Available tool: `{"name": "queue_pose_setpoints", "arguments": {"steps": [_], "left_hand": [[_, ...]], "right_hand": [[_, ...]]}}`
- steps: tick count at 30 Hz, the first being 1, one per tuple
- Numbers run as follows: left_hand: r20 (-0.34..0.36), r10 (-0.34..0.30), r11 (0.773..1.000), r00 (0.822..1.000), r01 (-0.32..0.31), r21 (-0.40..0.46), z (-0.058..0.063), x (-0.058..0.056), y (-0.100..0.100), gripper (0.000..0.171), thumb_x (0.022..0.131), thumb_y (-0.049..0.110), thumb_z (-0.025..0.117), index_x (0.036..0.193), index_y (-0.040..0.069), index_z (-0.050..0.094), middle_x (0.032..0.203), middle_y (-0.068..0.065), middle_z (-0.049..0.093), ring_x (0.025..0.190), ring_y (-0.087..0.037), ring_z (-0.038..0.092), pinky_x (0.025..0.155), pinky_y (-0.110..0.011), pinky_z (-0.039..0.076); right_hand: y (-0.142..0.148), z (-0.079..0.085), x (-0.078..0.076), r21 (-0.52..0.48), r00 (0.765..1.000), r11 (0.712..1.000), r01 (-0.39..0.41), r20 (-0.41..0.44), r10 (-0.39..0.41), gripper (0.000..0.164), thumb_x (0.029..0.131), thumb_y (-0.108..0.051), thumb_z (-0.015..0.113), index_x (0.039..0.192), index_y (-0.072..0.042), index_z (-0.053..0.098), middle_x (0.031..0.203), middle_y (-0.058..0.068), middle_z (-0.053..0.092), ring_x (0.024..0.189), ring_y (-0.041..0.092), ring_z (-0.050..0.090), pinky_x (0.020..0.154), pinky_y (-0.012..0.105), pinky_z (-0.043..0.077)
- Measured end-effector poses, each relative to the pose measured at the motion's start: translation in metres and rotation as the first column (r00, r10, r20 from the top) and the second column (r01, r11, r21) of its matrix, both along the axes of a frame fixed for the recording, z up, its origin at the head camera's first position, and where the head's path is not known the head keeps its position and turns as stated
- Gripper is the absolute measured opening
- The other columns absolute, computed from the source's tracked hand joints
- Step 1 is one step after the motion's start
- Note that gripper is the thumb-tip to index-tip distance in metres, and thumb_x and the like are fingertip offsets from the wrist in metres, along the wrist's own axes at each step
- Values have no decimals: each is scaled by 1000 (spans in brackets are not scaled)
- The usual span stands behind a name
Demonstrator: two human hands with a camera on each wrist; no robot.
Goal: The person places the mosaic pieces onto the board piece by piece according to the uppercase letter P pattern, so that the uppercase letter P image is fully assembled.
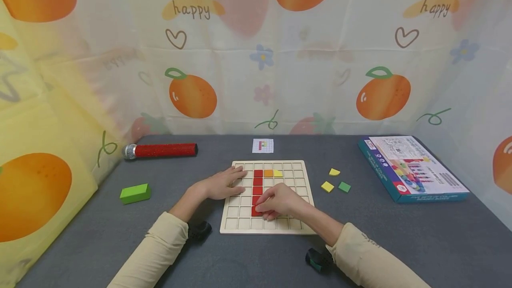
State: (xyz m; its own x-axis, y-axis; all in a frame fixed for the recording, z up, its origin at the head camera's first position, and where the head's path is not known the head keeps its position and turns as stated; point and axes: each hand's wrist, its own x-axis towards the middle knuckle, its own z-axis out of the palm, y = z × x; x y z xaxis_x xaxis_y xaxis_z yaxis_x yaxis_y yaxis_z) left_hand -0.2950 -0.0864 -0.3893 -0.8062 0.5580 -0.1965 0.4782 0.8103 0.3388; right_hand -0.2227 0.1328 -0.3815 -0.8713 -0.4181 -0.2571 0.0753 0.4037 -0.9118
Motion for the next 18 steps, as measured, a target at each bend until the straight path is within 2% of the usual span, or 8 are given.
{"name": "queue_pose_setpoints", "arguments": {"steps": [18], "left_hand": [[15, 2, 1000, 1000, -2, -2, 3, 2, 0, 60, 97, 40, 53, 149, 15, 36, 155, -7, 24, 143, -26, 14, 111, -51, 16]], "right_hand": [[-1, 4, 2, 62, 999, 998, 21, -36, -19, 17, 86, -15, 72, 94, 0, 71, 76, 4, 66, 61, 13, 61, 60, 27, 54]]}}
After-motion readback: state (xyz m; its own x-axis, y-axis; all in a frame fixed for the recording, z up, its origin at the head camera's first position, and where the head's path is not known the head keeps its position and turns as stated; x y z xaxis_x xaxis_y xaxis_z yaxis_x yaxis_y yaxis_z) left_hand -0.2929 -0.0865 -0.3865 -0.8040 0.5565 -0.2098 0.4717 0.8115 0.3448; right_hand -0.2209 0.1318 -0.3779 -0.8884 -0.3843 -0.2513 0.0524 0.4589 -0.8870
